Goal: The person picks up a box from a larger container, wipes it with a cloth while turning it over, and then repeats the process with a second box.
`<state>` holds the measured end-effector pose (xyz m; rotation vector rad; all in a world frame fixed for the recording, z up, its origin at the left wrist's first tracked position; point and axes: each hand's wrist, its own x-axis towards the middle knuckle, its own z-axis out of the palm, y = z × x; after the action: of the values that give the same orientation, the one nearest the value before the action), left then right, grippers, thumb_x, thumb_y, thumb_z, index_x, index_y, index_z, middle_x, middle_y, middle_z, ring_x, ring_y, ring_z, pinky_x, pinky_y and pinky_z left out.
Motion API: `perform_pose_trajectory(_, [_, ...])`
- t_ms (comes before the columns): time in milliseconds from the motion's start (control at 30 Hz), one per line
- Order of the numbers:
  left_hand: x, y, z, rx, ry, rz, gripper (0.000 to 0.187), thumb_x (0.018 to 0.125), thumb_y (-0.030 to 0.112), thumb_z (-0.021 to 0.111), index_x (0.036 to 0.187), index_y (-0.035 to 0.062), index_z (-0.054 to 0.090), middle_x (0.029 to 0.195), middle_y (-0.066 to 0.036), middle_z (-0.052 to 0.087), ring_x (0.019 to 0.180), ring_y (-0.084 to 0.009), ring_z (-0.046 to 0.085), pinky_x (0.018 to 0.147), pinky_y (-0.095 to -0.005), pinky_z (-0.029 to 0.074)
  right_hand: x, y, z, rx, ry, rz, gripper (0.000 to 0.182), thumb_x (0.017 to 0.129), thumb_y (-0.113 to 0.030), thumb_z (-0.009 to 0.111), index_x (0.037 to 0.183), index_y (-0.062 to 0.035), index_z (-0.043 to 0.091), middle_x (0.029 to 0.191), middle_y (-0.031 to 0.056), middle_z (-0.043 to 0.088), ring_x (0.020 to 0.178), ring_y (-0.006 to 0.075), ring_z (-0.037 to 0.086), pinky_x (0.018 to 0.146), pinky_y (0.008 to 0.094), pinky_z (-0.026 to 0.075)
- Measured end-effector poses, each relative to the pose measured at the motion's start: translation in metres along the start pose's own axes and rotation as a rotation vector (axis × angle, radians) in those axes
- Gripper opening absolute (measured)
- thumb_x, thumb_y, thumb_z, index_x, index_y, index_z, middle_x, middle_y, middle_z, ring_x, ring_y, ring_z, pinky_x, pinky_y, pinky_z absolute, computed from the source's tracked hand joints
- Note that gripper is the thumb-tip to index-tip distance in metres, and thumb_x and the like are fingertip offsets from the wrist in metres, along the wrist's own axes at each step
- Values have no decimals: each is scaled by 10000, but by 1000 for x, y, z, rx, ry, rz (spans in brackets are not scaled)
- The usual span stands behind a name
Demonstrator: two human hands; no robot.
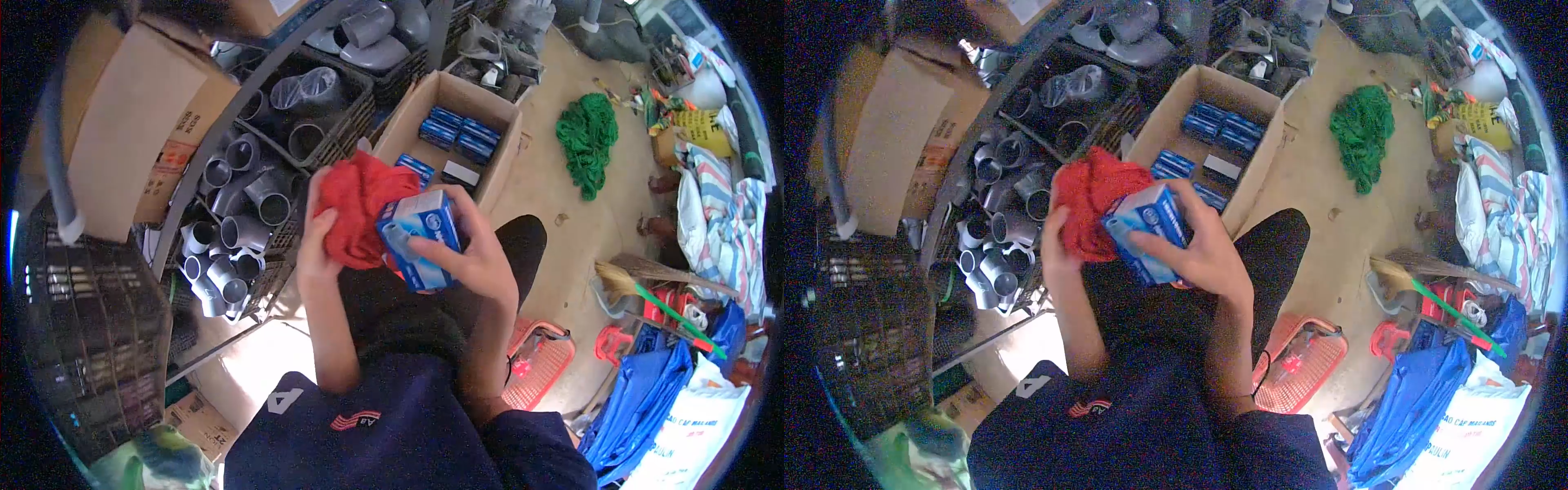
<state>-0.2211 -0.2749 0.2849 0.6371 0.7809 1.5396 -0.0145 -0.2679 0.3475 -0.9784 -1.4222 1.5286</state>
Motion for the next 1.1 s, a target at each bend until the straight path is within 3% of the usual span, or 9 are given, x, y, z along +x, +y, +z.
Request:
perform_pose_trajectory(67, [4,-5,-37,-116,90,-29,658,756,269,583,1326,39,348,1344,-124,402,1229,-263,406,1045,-392,308,12,33,-21,-38,66,3,528,736,-190,739,1147,-15,457,974,85,585,875,147,570,777,290,463])
perform_pose_trajectory(167, [22,-28,-99,-284,286,-70,651,764,316,552,1323,33,372,1341,-128,423,1223,-278,413,1052,-411,297,38,62,-55,-3,585,65,504,744,-160,728,1148,-10,467,981,77,582,886,160,570,787,294,465])
perform_pose_trajectory(267, [23,-71,-163,-359,167,-61,568,799,365,490,1256,32,439,1241,-120,510,1134,-292,490,1008,-426,357,81,95,-92,-45,684,-81,482,759,-158,710,1147,-6,468,983,71,589,872,181,578,776,299,470])
perform_pose_trajectory(467, [42,-89,-180,-21,228,113,596,809,386,450,1262,0,432,1261,-141,495,1141,-288,482,1006,-411,353,184,189,-106,-623,539,-293,459,700,-136,729,1098,-31,526,965,157,626,883,239,616,792,315,463])
perform_pose_trajectory(533, [49,-88,-179,-404,-58,-33,569,805,362,445,1244,0,450,1232,-142,516,1123,-290,495,984,-414,378,200,195,-89,-607,400,-234,483,675,-106,737,1099,-19,521,953,174,628,916,291,611,804,329,460])
perform_pose_trajectory(667, [36,-88,-178,-438,96,-306,563,760,320,532,1227,12,473,1219,-132,533,1125,-277,498,986,-397,378,230,255,-91,-639,280,-146,493,670,-91,751,1101,-37,519,1035,180,614,969,317,593,816,341,460])
perform_pose_trajectory(767, [28,-80,-180,-346,96,-301,621,734,282,562,1277,14,423,1246,-134,514,1125,-274,503,986,-397,380,235,306,-111,-664,338,-182,498,665,-27,732,1116,-67,526,1013,155,620,936,315,597,801,348,466])
perform_pose_trajectory(1000, [31,-75,-183,-388,85,-271,659,743,406,531,1274,31,424,1232,-131,514,1102,-300,505,952,-422,404,228,301,-103,-1422,213,-107,558,677,-104,700,1194,-144,495,1040,133,567,939,321,536,817,420,423])
perform_pose_trajectory(1100, [32,-77,-186,-340,132,-270,706,727,440,543,1292,39,410,1245,-134,506,1115,-308,498,961,-433,398,236,303,-97,-1430,215,-75,553,685,-108,687,1199,-155,488,1051,122,531,978,332,500,852,438,394])
